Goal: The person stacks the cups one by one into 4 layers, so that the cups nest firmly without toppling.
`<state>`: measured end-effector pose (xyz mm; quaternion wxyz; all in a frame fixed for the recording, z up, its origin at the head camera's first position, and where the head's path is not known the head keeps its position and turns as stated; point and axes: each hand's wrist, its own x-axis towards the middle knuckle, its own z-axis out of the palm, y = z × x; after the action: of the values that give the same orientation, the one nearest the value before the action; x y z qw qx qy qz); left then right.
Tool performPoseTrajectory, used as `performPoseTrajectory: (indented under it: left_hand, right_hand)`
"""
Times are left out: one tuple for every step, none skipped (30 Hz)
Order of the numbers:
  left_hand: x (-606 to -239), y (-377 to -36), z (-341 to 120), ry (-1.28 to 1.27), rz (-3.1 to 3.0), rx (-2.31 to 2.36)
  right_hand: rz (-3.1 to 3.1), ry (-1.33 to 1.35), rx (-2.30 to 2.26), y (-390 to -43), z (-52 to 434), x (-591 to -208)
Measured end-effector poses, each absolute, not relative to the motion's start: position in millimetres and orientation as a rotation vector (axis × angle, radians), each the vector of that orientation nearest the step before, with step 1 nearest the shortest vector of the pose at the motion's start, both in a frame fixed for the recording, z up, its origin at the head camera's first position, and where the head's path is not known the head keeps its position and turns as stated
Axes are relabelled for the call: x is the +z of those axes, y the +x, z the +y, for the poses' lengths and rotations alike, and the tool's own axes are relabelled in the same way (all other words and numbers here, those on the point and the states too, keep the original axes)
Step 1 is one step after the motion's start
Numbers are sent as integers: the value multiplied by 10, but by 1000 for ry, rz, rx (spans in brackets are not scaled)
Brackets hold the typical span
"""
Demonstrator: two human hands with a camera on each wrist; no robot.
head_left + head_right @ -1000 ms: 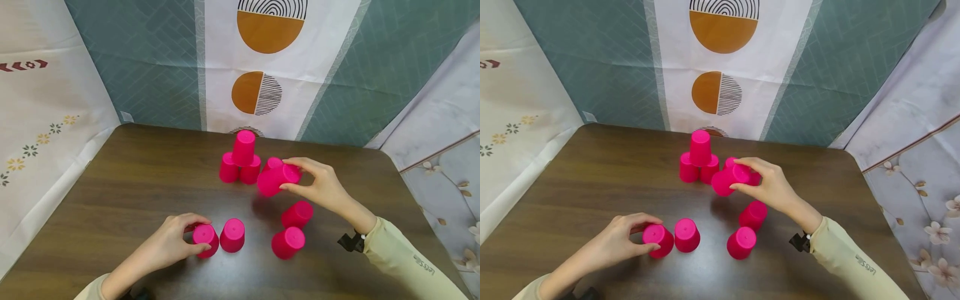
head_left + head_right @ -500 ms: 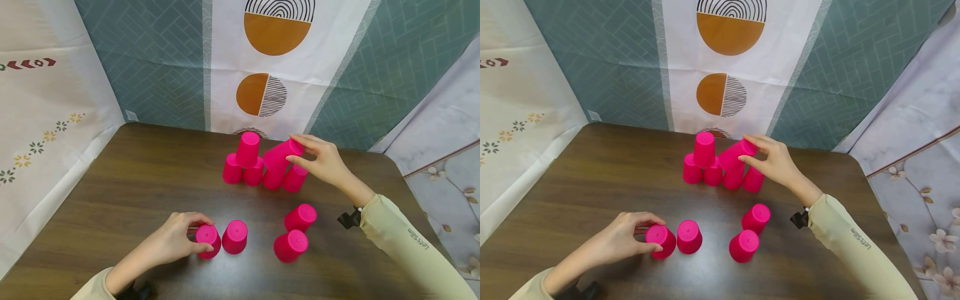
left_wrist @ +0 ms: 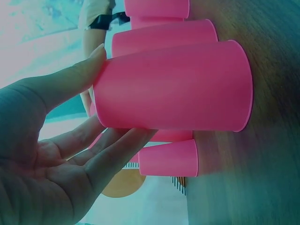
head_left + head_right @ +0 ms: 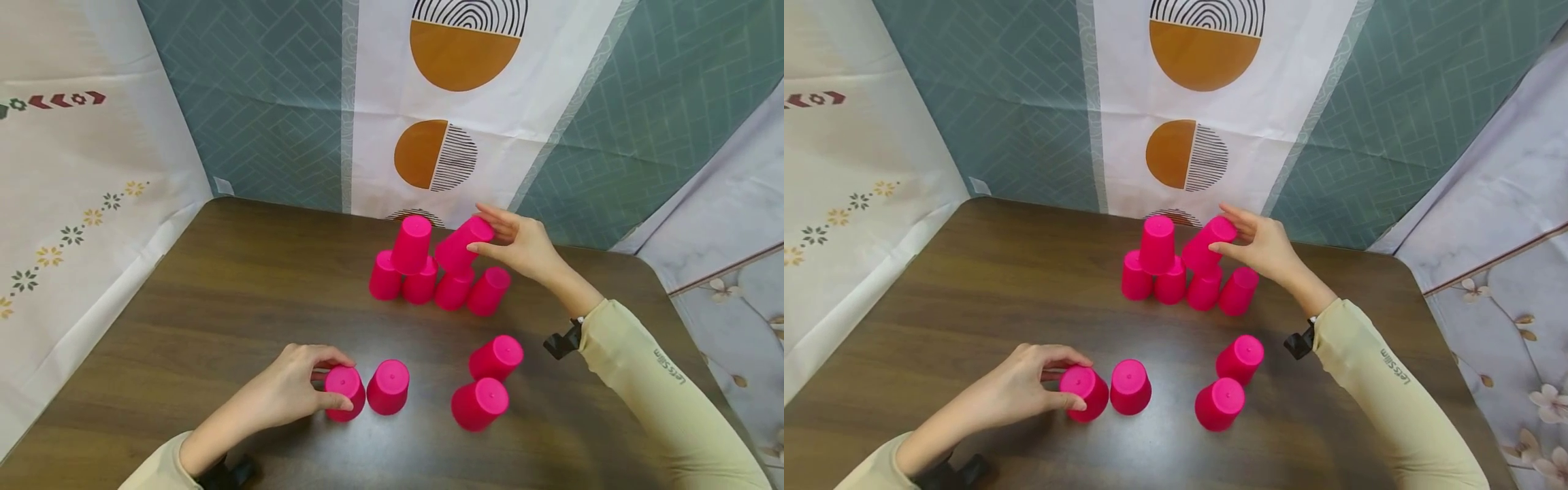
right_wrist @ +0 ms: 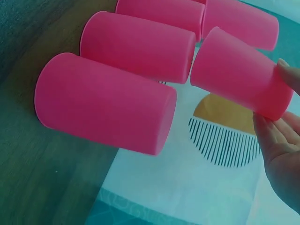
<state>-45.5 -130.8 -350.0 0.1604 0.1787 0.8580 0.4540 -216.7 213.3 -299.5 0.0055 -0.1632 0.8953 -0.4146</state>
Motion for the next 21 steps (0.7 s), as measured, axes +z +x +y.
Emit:
performPoseTrajectory:
  left_hand:
    - [-3501, -455, -1305, 511, 2456, 1291]
    - [-3502, -454, -1302, 513, 2458, 1286]
    - [-3503, -455, -1300, 516, 2462, 1281]
    - [-3504, -456, -1297, 520, 2469, 1275]
    - [-3505, -459, -1294, 524, 2476, 1270]
    - [-3505, -461, -1291, 529, 2480, 1264]
    - [-3506, -463, -1289, 536, 2484, 1260]
    - [-3507, -464, -1288, 540, 2485, 1260]
    - [-3509, -465, -1287, 543, 2487, 1260]
    - [-3511, -466, -1287, 546, 2490, 1259]
    - [-3511, -466, -1287, 546, 2490, 1259]
    - [-3512, -464, -1288, 546, 2489, 1261]
    - [-3513, -463, -1289, 544, 2489, 1260]
    - [-3513, -463, -1291, 541, 2487, 1260]
    - [-3513, -465, -1291, 540, 2486, 1257]
    - [-3513, -468, -1292, 541, 2488, 1253]
    - [-3510, -471, -1293, 542, 2490, 1245]
    - [-3509, -476, -1293, 546, 2492, 1237]
    - [-3507, -480, -1293, 547, 2494, 1231]
    - [-3505, -484, -1292, 549, 2496, 1225]
    - [-3504, -487, -1291, 552, 2499, 1219]
  right_hand:
    - [2812, -539, -1264, -2163, 2121, -2998]
    - [2816, -568, -1239, -2161, 2110, -3004]
    - [2820, -592, -1217, -2155, 2092, -3005]
    - [2825, -612, -1200, -2153, 2081, -3011]
    - [2831, -630, -1184, -2151, 2072, -3016]
    - [2834, -649, -1183, -2147, 2061, -3020]
    - [2843, -669, -1173, -2146, 2053, -3024]
    - [2848, -689, -1164, -2145, 2046, -3028]
    - [2858, -706, -1152, -2145, 2038, -3029]
    - [2869, -723, -1142, -2150, 2035, -3036]
    - [2874, -740, -1137, -2152, 2027, -3036]
    - [2877, -752, -1133, -2153, 2019, -3036]
    - [2877, -763, -1127, -2157, 2012, -3038]
    - [2874, -770, -1125, -2158, 2005, -3038]
    - [2870, -772, -1128, -2159, 1995, -3038]
    - [2863, -778, -1130, -2162, 1988, -3040]
    - [2856, -782, -1133, -2165, 1979, -3040]
    - [2851, -783, -1134, -2168, 1972, -3041]
    - [2851, -790, -1135, -2171, 1965, -3042]
    - [2853, -795, -1135, -2174, 1958, -3042]
    - [2856, -798, -1136, -2178, 1953, -3044]
